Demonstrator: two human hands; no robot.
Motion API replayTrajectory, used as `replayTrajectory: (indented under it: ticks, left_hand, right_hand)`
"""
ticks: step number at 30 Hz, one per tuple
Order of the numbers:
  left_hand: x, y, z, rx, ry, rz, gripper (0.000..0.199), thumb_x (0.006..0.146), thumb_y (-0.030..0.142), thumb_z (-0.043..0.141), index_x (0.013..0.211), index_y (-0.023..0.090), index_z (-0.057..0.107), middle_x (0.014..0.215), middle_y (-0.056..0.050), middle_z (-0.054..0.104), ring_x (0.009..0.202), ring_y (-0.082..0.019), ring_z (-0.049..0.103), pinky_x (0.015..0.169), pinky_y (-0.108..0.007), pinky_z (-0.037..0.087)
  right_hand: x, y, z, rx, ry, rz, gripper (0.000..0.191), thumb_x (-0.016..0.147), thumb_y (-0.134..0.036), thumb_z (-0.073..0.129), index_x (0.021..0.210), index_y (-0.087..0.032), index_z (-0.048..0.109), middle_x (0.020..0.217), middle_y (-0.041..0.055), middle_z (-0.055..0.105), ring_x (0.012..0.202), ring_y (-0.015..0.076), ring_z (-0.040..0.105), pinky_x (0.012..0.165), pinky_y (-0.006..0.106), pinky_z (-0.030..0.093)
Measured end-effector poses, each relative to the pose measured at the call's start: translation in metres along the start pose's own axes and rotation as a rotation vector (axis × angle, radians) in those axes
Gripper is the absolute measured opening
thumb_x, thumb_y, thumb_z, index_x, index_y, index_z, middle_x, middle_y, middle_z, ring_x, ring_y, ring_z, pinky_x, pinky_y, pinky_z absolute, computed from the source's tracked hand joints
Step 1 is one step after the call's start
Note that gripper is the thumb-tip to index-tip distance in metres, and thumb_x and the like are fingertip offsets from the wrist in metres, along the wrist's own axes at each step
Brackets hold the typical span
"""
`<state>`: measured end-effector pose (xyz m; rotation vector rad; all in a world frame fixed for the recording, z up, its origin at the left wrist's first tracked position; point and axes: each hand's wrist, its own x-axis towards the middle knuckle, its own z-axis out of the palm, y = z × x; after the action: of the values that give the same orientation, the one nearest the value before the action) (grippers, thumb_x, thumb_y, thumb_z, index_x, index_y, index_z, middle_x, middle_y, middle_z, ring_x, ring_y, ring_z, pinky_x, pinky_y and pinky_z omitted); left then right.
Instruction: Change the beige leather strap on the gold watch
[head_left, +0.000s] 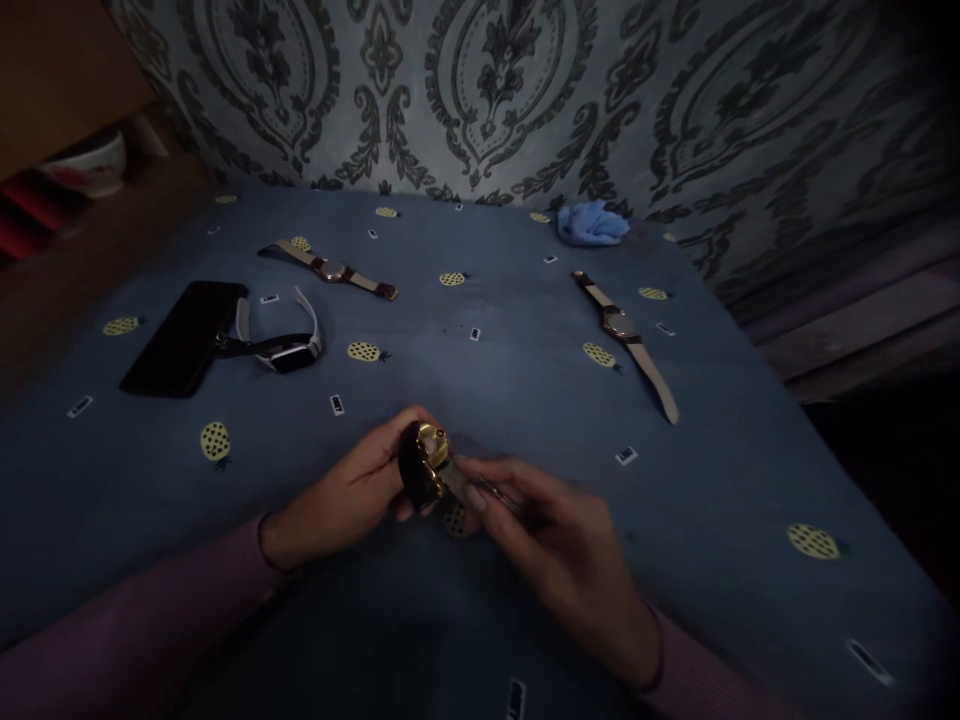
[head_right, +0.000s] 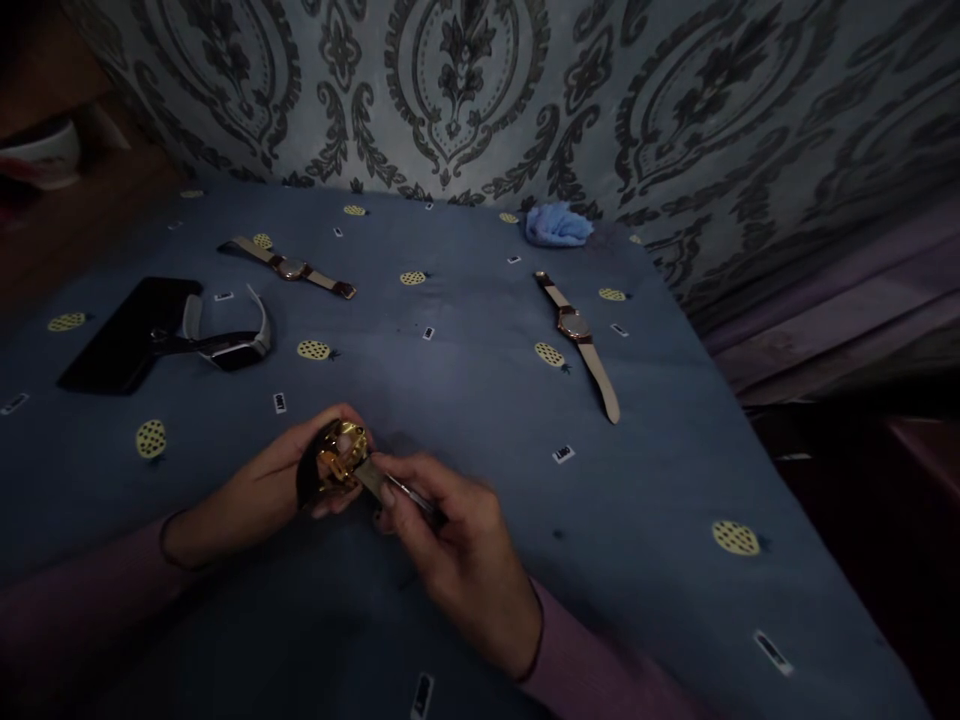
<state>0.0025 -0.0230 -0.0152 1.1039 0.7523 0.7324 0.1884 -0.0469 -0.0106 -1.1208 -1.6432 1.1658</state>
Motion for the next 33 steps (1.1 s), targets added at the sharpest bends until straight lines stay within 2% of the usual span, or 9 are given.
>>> replayTrajectory:
  ticks: [4, 9, 17, 24, 33]
  left_hand:
    - [-0.0013, -0.0023, -0.0022, 0.015, -0.023, -0.008, 0.022, 0.099, 0.040, 0.046, 0.090, 0.019, 0.043, 0.068, 0.006, 0.046, 0.053, -0.006, 0.038, 0.051, -0.021, 0.032]
    - [-0.0004, -0.0018, -0.0019, -0.045, -0.068, -0.016, 0.022, 0.092, 0.029, 0.059, 0.091, 0.020, 0.039, 0.069, 0.007, 0.050, 0.054, -0.005, 0.039, 0.050, -0.019, 0.030]
    - [0.0002, -0.0083, -0.0022, -0.068, -0.021, -0.030, 0.015, 0.092, 0.019, 0.055, 0.091, 0.019, 0.041, 0.072, 0.005, 0.052, 0.056, -0.006, 0.038, 0.051, -0.018, 0.031]
    - [0.0012, -0.0025, 0.0006, -0.104, -0.010, -0.045, 0.018, 0.090, 0.024, 0.057, 0.088, 0.019, 0.040, 0.070, 0.006, 0.044, 0.057, -0.006, 0.036, 0.051, -0.017, 0.031]
    - [0.0000, -0.0006, -0.0011, -0.018, -0.019, -0.114, 0.019, 0.089, 0.030, 0.055, 0.089, 0.020, 0.039, 0.067, 0.007, 0.043, 0.053, -0.006, 0.035, 0.049, -0.019, 0.029]
  right_hand:
    - [-0.0006, 0.0004, 0.0005, 0.007, -0.007, 0.009, 0.017, 0.089, -0.017, 0.060, 0.101, -0.019, 0.071, 0.064, -0.0013, 0.068, 0.058, 0.0122, 0.066, 0.055, 0.022, 0.054]
    - [-0.0014, 0.0008, 0.0010, 0.027, -0.012, 0.019, 0.015, 0.089, -0.018, 0.060, 0.100, -0.019, 0.070, 0.064, -0.0016, 0.068, 0.057, 0.0117, 0.065, 0.054, 0.021, 0.052]
    - [-0.0003, 0.0045, 0.0024, 0.093, -0.050, 0.051, 0.016, 0.090, -0.017, 0.058, 0.104, -0.019, 0.066, 0.067, -0.0017, 0.067, 0.060, 0.0113, 0.065, 0.058, 0.021, 0.052]
    - [-0.0031, 0.0005, 0.0029, 0.085, -0.099, 0.116, 0.012, 0.093, -0.023, 0.055, 0.102, -0.019, 0.063, 0.064, -0.0030, 0.063, 0.060, 0.0111, 0.059, 0.060, 0.023, 0.048]
    - [-0.0009, -0.0040, 0.0057, 0.132, -0.129, 0.175, 0.011, 0.094, -0.028, 0.053, 0.096, -0.019, 0.060, 0.065, -0.0024, 0.061, 0.060, 0.0119, 0.054, 0.059, 0.025, 0.042]
